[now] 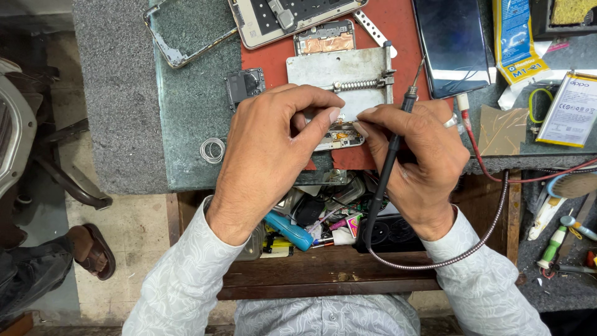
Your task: The person secures a small circuit board in a clamp and uses a soldering iron to apply solder to several connection points on the board. The person then uses tweezers to adjust a ribbon cable and continues soldering additional points.
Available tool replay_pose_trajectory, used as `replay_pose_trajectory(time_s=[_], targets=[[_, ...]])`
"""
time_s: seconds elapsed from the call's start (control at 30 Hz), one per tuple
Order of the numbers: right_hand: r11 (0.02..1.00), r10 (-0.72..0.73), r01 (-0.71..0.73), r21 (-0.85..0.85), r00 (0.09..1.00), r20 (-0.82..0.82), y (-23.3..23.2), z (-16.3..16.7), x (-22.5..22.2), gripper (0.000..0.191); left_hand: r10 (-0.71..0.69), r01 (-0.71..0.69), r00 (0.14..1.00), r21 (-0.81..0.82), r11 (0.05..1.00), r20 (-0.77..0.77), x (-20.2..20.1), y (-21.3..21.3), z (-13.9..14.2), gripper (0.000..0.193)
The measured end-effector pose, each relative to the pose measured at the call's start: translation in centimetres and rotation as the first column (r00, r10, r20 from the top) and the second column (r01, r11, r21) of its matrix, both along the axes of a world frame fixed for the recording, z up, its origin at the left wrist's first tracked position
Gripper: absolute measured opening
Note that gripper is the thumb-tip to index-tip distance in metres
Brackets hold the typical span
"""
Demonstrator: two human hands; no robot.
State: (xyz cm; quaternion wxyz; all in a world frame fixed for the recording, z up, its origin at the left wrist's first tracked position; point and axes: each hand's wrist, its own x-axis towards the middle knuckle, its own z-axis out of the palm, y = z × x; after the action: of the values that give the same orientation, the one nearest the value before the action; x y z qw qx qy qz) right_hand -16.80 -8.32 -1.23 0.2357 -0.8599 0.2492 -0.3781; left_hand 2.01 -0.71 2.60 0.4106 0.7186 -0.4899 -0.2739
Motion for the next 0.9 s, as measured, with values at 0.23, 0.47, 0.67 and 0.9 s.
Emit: replay_pose_trajectory(time_s=[0.23, 0.47, 0.67, 0.9], targets=[[1.000, -0.004, 0.004, -0.006, 1.000, -0.001, 0.0, 0.0, 0.1, 0.024, -0.001, 0.001, 1.000, -0.002, 1.000, -0.009, 0.0, 0.0, 0.0, 0.016], [1.000, -0.004, 0.004, -0.013, 1.000, 0.001, -0.1, 0.0, 0.2, 0.024, 0.005, -0.005, 1.000, -0.016, 1.000, -0.009, -0.1, 0.1, -0.2, 0.016], [1.000, 0.001, -0.001, -0.001, 1.000, 0.001, 0.0, 0.1, 0.1, 0.025, 0.020, -0.010, 0.997, -0.127, 0.992, 0.081, 0.0, 0.7, -0.3, 0.014], [0.999, 0.030, -0.030, -0.021, 1.000, -0.007, 0.0, 0.1, -0.2, 0.025, 0.028, 0.097, 0.930, -0.319, 0.943, 0.368, 1.1, 1.2, -0.7, 0.017]])
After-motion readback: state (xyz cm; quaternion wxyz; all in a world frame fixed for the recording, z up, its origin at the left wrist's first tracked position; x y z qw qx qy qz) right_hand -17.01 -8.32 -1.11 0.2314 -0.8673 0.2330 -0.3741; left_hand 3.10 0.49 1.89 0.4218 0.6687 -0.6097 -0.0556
